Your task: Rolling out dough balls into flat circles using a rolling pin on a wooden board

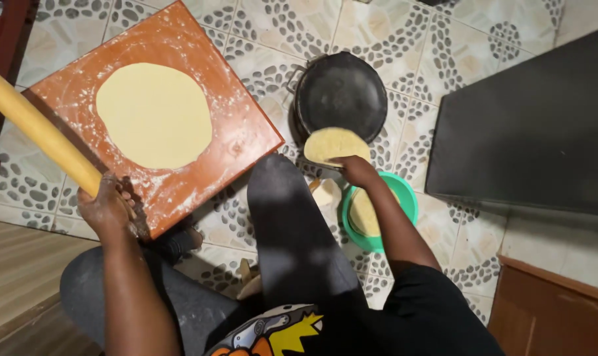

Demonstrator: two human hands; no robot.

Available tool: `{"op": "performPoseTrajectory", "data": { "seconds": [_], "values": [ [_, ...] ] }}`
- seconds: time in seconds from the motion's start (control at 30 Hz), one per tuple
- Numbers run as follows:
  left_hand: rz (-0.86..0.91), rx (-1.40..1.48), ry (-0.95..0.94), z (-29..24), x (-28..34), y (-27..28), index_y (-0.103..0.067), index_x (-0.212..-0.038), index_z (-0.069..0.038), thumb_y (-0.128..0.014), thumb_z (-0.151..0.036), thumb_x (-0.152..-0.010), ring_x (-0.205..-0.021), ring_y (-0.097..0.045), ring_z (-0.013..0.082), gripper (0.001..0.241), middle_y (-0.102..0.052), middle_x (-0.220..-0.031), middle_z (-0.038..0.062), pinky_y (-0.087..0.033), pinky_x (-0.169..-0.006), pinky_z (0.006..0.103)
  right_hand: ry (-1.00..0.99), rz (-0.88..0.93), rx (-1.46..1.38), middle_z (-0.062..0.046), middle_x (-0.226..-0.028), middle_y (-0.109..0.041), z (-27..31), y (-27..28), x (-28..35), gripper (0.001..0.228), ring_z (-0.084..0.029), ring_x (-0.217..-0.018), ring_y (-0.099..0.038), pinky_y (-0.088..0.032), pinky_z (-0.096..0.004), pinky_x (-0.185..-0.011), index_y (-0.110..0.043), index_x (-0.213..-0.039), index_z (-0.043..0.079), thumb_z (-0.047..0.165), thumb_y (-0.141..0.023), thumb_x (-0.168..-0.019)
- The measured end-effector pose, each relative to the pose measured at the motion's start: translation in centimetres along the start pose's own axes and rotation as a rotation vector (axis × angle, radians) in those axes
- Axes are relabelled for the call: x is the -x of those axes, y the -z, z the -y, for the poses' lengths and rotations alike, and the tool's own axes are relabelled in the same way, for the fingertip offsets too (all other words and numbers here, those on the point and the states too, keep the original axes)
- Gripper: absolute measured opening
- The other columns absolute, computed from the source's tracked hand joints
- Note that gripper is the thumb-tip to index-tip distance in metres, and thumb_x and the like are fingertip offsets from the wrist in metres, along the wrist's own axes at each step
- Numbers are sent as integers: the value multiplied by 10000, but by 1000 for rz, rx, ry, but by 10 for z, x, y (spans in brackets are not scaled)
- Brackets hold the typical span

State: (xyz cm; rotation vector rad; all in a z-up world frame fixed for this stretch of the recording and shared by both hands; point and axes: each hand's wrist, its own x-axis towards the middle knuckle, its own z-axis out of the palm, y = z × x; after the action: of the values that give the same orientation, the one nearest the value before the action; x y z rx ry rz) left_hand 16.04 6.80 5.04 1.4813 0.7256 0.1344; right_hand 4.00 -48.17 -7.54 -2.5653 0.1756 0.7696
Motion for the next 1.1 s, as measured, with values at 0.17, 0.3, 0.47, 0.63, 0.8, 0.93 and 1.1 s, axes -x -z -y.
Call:
{"op": "performPoseTrajectory", "data": {
  "seconds": [0.17,0.3,0.47,0.63,0.8,0.93,1.1],
  "values": [
    [-36,-109,31,15,-10,19,-578,-1024,-157,-731,-257,-989,-489,-584,57,187,-636,-734,-1,-420,-355,243,29,-242,-331,-55,-1209,-758,-32,20,86,327,-124,-1088,-648,-482,-304,-905,-729,-1222,129,288,-753,-937],
    [28,-42,-25,15,-2,27,-553,-964,-120,-713,-184,-1024,-434,-518,102,183,-604,-671,44,-425,-349,297,-282,-242,-627,24,-843,-671,-56,30,158,199,-83,-679,-576,-477,-294,-502,-717,-1024,154,311,-784,-921],
    [26,150,31,-9,30,22,-493,-920,-130,-651,-100,-953,-443,-477,134,164,-388,-552,36,-285,-329,295,-452,-402,-504,15,-1043,-733,-83,36,231,340,-102,-919,-610,-499,-319,-735,-751,-1192,159,334,-772,-901],
    [52,83,-120,32,-2,49,-529,-1090,-111,-750,-123,-1008,-481,-506,117,236,-580,-709,69,-487,-465,320,-488,-469,18,-176,-1129,-751,-159,-49,228,398,-389,-995,-704,-519,-474,-782,-705,-1340,202,333,-601,-979],
    [81,246,-85,25,5,41,-528,-1009,-129,-729,3,-926,-455,-414,158,254,-523,-671,104,-616,-546,430,-517,-194,-289,-192,-1587,-421,-188,-208,173,783,-383,-1451,-412,-306,-442,-1198,-376,-1592,104,405,-666,-930],
    [36,-496,-609,12,12,51,-623,-1050,-88,-888,-239,-946,-740,-637,225,322,-669,-873,77,-493,-618,373,-374,-216,-134,-173,-1199,-703,-56,-143,138,464,-393,-1142,-635,-466,-465,-955,-710,-1171,125,480,-665,-875],
    [284,-1041,-534,-83,61,28,-670,-1140,-119,-758,-600,-965,-745,-662,365,519,-704,-883,150,-473,-618,511,251,-780,-80,-178,-1650,-378,174,49,124,617,-449,-1560,-229,-333,-541,-1175,-390,-1598,154,266,-622,-1037]
  ]
}}
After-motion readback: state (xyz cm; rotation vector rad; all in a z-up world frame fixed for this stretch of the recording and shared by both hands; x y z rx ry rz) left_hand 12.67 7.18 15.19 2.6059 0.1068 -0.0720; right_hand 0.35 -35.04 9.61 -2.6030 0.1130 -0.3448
